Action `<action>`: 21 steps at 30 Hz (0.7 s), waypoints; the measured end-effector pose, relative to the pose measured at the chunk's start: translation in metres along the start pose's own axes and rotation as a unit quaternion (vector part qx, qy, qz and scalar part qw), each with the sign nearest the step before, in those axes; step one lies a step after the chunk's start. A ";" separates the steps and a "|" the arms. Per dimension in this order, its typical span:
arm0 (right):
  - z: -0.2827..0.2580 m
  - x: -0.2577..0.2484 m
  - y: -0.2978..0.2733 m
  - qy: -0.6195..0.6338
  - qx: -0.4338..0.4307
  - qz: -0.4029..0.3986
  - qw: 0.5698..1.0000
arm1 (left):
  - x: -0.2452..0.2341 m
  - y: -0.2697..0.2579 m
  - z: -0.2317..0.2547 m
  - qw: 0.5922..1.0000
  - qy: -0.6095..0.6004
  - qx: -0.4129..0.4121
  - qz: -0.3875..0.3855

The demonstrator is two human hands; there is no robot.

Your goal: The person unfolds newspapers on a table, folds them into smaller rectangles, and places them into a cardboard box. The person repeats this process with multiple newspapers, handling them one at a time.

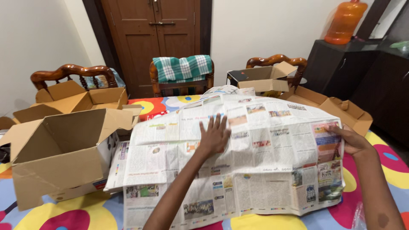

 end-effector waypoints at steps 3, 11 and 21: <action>-0.018 0.008 -0.011 -0.026 0.003 -0.052 0.998 | 0.028 -0.005 0.002 1.000 0.001 -0.003 -0.031; -0.078 0.104 -0.036 -0.064 -0.018 -0.095 0.993 | 0.044 0.001 -0.007 0.999 -0.012 -0.004 -0.047; -0.230 0.321 -0.072 -0.105 -0.207 -0.283 0.931 | 0.039 -0.004 -0.002 0.997 0.008 0.048 0.057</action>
Point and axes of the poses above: each hand's wrist, its own y-axis towards the middle knuckle, its own x-axis out of the palm, z = x × y, the point moved 10 cm from there along y, towards the middle knuckle, and after that the axes turned 8 degrees about -z, right-handed, at the moved point
